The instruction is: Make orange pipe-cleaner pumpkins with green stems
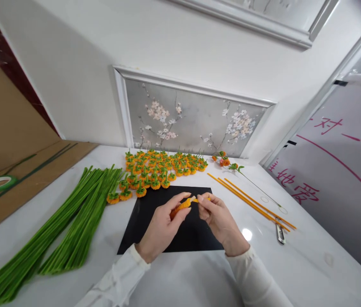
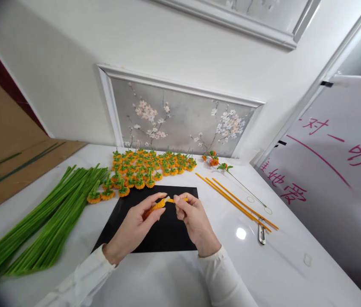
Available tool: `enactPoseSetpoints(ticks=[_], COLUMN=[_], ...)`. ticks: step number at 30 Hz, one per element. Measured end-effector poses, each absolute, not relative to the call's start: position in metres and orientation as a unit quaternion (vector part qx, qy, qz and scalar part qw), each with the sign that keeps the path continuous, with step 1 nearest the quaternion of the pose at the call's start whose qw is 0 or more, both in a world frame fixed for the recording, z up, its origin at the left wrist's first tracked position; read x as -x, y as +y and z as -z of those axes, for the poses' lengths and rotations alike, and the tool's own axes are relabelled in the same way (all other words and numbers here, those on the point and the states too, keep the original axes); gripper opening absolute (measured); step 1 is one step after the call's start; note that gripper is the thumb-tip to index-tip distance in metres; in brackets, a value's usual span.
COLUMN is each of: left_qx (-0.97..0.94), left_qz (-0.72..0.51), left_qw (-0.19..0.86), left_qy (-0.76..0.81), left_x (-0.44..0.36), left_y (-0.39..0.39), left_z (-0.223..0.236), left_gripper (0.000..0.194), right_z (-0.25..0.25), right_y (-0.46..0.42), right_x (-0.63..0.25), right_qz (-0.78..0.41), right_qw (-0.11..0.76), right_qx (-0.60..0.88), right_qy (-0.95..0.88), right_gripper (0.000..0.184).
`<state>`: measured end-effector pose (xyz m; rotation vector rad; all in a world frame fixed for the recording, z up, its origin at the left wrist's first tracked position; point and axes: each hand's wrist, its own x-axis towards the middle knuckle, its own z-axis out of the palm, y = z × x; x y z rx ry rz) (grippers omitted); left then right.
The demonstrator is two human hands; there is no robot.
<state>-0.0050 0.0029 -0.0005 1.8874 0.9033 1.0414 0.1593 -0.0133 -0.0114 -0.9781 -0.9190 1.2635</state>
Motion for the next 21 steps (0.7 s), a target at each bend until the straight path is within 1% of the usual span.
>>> enactPoseSetpoints(ticks=[3,7,10,13,17,21], left_qx=[-0.714,-0.691,-0.681,-0.686,-0.704,-0.715], left_qz=[-0.432,-0.446,-0.438,-0.435,-0.432,-0.433], left_qw=[0.412,0.433,0.461,0.451,0.422,0.402], left_qy=[0.366,0.369,0.364,0.370,0.374,0.374], left_x=[0.004,0.006,0.007,0.008,0.009,0.009], left_y=[0.006,0.007,0.007,0.008,0.009,0.009], left_z=[-0.002,-0.009,-0.012,-0.012,-0.009,-0.005], left_gripper=[0.035,0.035,0.039,0.038,0.035,0.031], right_z=[0.006,0.002,0.001,0.002,0.003,0.002], right_y=[-0.018,-0.025,-0.029,-0.031,-0.033,-0.036], right_x=[-0.157,-0.153,-0.151,-0.151,-0.153,-0.153], right_qz=[-0.439,-0.304,-0.203,-0.112,-0.023,0.033], right_qw=[0.615,0.568,0.537,0.504,0.459,0.448], right_qx=[0.450,0.502,0.517,0.518,0.514,0.499], right_qy=[-0.476,-0.577,-0.634,-0.683,-0.724,-0.741], right_gripper=[0.026,0.020,0.018,0.018,0.020,0.019])
